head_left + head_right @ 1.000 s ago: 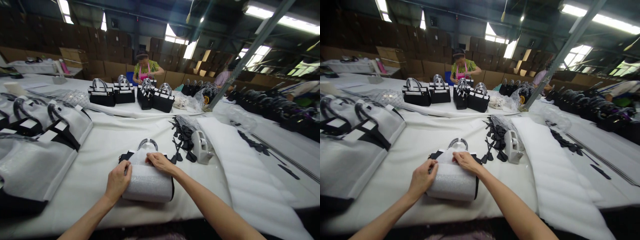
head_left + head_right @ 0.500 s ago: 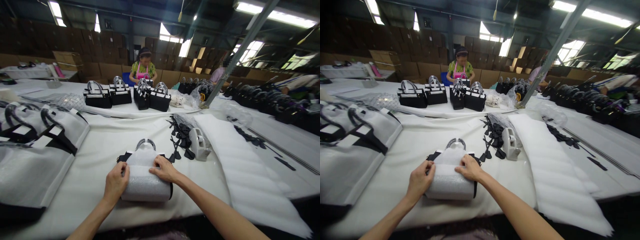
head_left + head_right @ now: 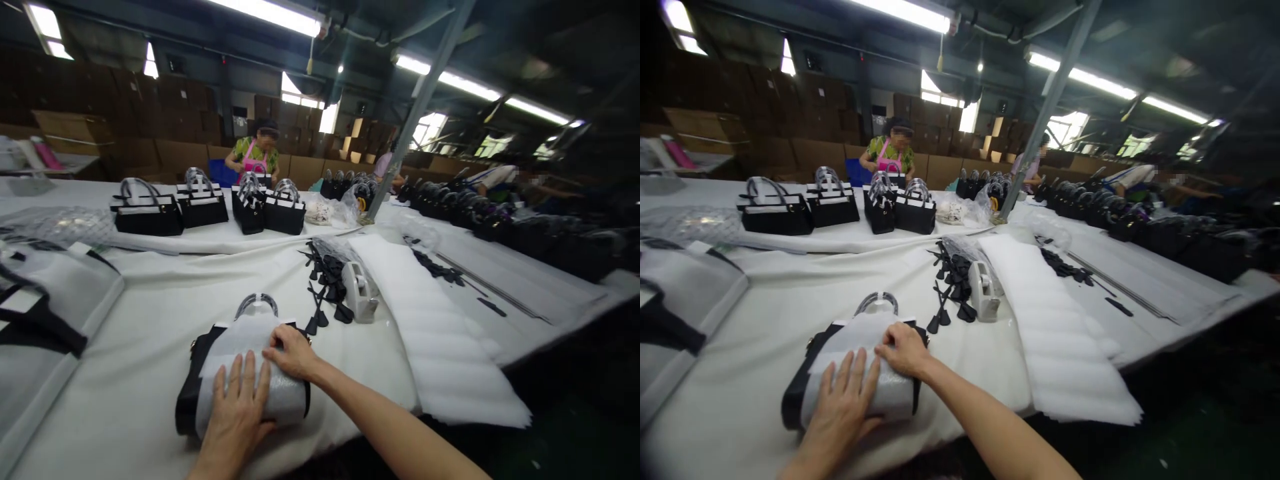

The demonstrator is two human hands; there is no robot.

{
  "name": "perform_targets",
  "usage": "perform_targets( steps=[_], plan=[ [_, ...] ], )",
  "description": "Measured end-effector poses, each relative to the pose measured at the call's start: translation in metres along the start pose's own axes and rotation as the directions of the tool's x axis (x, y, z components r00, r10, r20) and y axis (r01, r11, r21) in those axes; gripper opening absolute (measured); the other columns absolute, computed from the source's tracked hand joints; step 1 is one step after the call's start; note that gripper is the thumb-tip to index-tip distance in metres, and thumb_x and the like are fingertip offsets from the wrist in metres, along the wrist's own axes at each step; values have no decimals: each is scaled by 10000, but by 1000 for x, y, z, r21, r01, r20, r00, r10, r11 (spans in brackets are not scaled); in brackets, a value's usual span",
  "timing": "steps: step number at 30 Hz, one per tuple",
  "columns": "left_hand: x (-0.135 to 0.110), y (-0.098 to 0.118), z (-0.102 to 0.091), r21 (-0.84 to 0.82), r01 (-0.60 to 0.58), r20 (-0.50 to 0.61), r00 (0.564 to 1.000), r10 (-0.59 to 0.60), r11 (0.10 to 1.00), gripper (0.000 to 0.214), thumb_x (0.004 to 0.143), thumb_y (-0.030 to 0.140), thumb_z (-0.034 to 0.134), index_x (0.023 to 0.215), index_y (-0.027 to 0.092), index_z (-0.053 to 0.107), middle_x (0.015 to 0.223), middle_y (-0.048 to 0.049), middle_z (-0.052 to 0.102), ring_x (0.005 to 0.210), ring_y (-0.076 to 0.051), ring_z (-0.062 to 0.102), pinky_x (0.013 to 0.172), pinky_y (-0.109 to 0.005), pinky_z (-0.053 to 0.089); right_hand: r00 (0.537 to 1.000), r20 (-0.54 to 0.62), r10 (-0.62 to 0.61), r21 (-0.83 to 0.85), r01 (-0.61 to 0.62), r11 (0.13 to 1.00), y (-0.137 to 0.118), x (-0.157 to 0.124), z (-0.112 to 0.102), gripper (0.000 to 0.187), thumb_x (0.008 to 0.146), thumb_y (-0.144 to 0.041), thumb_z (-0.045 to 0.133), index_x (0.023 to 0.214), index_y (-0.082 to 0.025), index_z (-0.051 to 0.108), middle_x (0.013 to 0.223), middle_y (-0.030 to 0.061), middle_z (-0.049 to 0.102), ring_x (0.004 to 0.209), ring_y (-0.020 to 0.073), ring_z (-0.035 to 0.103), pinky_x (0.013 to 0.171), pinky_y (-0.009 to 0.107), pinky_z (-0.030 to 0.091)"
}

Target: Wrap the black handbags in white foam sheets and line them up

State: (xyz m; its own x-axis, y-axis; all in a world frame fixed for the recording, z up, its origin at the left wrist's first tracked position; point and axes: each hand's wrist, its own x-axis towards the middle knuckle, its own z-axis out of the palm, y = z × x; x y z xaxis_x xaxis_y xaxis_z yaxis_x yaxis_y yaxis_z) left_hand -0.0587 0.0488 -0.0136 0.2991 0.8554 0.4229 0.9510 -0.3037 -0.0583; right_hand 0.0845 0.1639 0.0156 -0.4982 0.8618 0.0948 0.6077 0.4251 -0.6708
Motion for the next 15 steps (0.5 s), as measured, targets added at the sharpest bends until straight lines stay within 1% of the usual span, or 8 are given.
perform_targets(
  steps=[3, 5, 6, 8, 10, 11, 13, 15],
  plan=[
    [-6, 0, 12, 18, 4, 28, 1000, -5, 1000, 713, 642, 281, 707, 1318, 196, 497, 1418, -232, 409, 1307, -431, 355, 1037, -648, 231, 993, -113, 39, 106, -27, 994, 13, -7, -9, 8, 775, -192, 612, 767, -191, 613, 804, 1, 630, 757, 135, 553, 719, 243, 422],
    [-8, -3, 16, 12, -2, 11, 1000, 1, 1000, 682, 650, 256, 681, 1309, 214, 510, 1417, -220, 416, 1309, -425, 355, 1041, -649, 220, 950, -250, 186, 167, -147, 975, 34, -13, -36, 75, 785, -243, 600, 773, -197, 658, 788, -1, 664, 744, 145, 577, 708, 239, 436],
    [-9, -4, 17, 2, -2, 1, 1000, 2, 1000, 665, 655, 249, 668, 1302, 220, 519, 1415, -213, 422, 1308, -423, 358, 1043, -648, 217, 898, -335, 286, 189, -233, 954, 49, -17, -56, 129, 797, -291, 587, 791, -196, 675, 792, 3, 677, 750, 155, 587, 707, 242, 441],
    [-10, -5, 19, -16, 1, -17, 1000, -1, 1000, 640, 655, 238, 650, 1285, 229, 541, 1408, -202, 435, 1307, -425, 358, 1044, -650, 212, 748, -488, 450, 218, -394, 893, 83, -27, -104, 261, 841, -364, 511, 874, -173, 686, 845, 34, 693, 798, 184, 599, 716, 257, 441],
    [-10, -4, 22, -21, 5, -32, 999, -6, 1000, 629, 647, 231, 640, 1270, 236, 557, 1403, -190, 446, 1314, -427, 344, 1045, -654, 208, 595, -583, 554, 250, -517, 819, 119, -37, -151, 336, 873, -355, 436, 939, -131, 678, 921, 88, 696, 881, 217, 599, 733, 271, 428],
    [-11, -4, 23, -21, 6, -39, 999, -7, 1000, 629, 643, 230, 636, 1267, 240, 560, 1400, -184, 451, 1318, -427, 336, 1045, -657, 206, 529, -601, 599, 271, -570, 775, 135, -41, -170, 341, 877, -345, 429, 918, -118, 680, 908, 106, 697, 895, 231, 601, 727, 275, 425],
    [-11, -4, 27, -23, 5, -58, 998, -6, 1000, 629, 636, 237, 628, 1262, 244, 564, 1392, -177, 461, 1322, -426, 331, 1044, -660, 205, 442, -590, 676, 313, -646, 696, 161, -44, -195, 330, 877, -348, 457, 833, -111, 683, 828, 113, 698, 876, 235, 613, 707, 275, 428],
    [-11, -4, 32, -19, -1, -75, 997, 0, 1000, 629, 631, 246, 619, 1257, 242, 566, 1384, -176, 470, 1318, -426, 337, 1039, -660, 214, 407, -533, 742, 351, -692, 632, 179, -41, -203, 321, 877, -374, 510, 771, -116, 669, 741, 84, 683, 796, 206, 628, 685, 276, 446]
  ],
)
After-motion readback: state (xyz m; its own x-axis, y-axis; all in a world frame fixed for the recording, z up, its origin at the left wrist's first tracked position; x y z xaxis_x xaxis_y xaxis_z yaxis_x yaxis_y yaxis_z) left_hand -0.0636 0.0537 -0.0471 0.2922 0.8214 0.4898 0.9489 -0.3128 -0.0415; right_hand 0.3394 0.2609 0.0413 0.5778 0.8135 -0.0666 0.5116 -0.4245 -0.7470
